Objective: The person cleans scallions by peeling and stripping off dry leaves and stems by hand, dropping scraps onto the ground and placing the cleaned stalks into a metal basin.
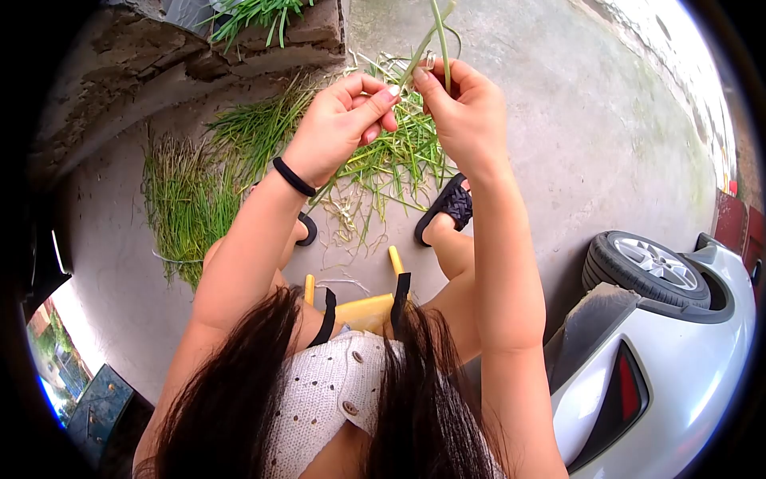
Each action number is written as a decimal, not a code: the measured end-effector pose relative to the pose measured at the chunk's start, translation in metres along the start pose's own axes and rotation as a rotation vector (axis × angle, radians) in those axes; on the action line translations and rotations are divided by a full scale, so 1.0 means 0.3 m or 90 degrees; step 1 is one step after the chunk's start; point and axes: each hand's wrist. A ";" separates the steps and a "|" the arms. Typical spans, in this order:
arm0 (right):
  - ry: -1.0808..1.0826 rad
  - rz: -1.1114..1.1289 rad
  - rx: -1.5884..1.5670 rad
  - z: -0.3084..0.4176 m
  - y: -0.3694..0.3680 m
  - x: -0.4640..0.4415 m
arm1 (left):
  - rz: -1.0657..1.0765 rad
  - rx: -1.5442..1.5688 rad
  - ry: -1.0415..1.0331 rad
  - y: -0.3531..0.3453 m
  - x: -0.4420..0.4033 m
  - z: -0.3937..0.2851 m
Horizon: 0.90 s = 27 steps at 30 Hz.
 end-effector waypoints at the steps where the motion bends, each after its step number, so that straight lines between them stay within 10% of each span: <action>1: 0.001 0.000 0.009 0.000 0.000 0.000 | -0.002 0.002 0.007 -0.004 0.001 -0.007; 20: 0.099 -0.376 -0.215 -0.023 0.270 -0.125 | 0.156 0.000 0.068 -0.002 0.037 -0.072; 27: -0.083 -0.222 0.182 0.008 0.232 -0.070 | 0.103 0.013 0.096 0.016 0.021 -0.033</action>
Point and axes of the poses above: each hand's wrist, its own x-axis away from the middle knuckle, its own y-axis out of the back of the hand, z = x × y, and after that the axes turned 12 degrees about -y, right-handed
